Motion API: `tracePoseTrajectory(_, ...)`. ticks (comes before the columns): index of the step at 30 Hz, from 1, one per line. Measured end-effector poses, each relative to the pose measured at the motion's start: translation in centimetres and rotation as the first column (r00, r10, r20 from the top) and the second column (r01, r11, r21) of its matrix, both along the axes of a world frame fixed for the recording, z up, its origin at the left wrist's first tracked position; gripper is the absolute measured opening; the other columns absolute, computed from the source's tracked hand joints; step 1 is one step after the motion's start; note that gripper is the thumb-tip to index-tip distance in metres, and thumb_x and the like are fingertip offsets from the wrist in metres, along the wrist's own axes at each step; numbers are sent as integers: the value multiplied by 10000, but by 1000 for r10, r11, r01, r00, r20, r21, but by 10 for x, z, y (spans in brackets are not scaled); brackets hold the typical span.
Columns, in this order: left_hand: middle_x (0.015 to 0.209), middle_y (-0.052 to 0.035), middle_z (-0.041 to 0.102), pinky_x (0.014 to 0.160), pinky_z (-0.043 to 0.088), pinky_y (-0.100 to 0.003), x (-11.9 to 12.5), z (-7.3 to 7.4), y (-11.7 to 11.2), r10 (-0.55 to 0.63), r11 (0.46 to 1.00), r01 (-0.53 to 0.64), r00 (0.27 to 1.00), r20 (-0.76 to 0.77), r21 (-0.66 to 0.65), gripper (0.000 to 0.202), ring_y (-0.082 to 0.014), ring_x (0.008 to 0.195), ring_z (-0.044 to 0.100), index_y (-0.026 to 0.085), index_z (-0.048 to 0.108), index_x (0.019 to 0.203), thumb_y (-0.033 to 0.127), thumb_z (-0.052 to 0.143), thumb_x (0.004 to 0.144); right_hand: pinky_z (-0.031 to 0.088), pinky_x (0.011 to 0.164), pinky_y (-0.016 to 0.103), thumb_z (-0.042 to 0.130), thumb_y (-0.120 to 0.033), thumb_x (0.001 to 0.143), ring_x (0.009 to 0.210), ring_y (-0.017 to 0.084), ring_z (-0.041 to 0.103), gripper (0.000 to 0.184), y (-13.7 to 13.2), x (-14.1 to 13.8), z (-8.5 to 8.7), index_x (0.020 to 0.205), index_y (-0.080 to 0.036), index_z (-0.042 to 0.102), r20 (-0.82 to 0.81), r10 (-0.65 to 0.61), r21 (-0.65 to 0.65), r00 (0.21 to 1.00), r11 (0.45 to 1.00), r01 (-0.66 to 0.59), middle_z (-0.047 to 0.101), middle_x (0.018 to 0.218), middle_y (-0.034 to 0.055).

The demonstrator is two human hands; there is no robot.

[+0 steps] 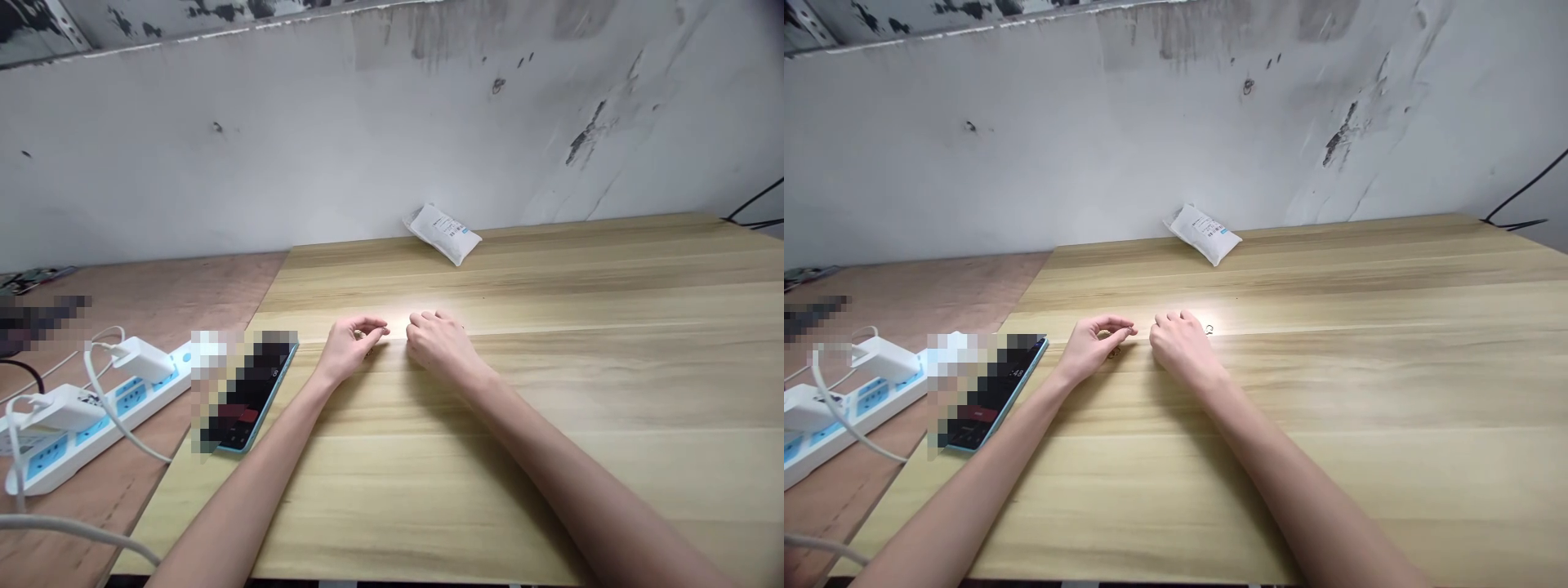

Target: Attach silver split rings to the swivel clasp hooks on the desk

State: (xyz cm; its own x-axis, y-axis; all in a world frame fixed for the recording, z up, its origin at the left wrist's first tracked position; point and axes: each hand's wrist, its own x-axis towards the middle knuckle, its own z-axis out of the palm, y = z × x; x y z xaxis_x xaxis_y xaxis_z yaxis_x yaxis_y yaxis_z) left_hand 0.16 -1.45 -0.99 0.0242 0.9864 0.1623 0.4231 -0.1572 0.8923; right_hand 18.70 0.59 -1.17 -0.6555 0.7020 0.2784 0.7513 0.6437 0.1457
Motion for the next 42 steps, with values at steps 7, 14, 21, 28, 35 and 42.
tracePoseTrajectory(7, 862, -66, 767, 691, 509, -270, 2, 2, -5, -39, 999, 40, 999, -27, 11, 208, -195, 818, 699, 162, 730, 890, 328, 655, 791, 310, 698, 303, 480, -135, 888, 714, 157, 583, 216, -1, 1, 3, 794, -161, 672, -75, -14, -80, 997, 997, 8, 668, 855, 54)
tracePoseTrajectory(14, 847, -56, 763, 614, 478, -254, 1, 0, -4, -42, 999, 43, 999, -30, 10, 217, -173, 740, 668, 175, 748, 888, 354, 661, 802, 329, 747, 303, 516, -282, 928, 795, 179, 589, 240, -8, 13, 16, 881, -171, 723, -90, -67, -161, 994, 986, 52, 669, 939, 63)
tracePoseTrajectory(21, 900, -69, 765, 718, 524, -289, 3, -2, -4, -76, 997, 76, 997, -22, 14, 218, -201, 832, 697, 176, 751, 898, 351, 655, 810, 303, 751, 332, 463, -170, 927, 819, 201, 570, 319, -8, 9, 9, 730, -163, 713, -12, 3, -130, 1000, 991, -4, 656, 821, 85)
tracePoseTrajectory(28, 891, -59, 767, 712, 533, -290, 4, -2, -4, -95, 995, 96, 995, -24, 13, 199, -200, 815, 708, 181, 753, 884, 337, 658, 805, 342, 763, 306, 576, -145, 787, 625, 137, 560, 127, -8, 3, 4, 709, -177, 670, -226, -47, -255, 973, 967, -12, 685, 771, 31)
tracePoseTrajectory(35, 870, -60, 765, 727, 532, -300, 0, -4, -4, -69, 997, 69, 997, -24, 27, 189, -205, 815, 704, 180, 759, 833, 351, 711, 770, 393, 814, 317, 588, -113, 762, 553, 115, 537, 95, -5, 9, -1, 774, -201, 622, -561, -79, -336, 824, 931, -139, 687, 682, -24)
tracePoseTrajectory(42, 932, -87, 758, 834, 535, -374, 1, -3, -5, -71, 996, 70, 997, 19, 47, 183, -240, 906, 699, 178, 723, 745, 360, 742, 749, 461, 657, 284, 594, -293, 845, 732, 172, 636, 124, -3, 10, 2, 794, -213, 674, -811, -179, -395, 557, 870, -295, 716, 804, 25)
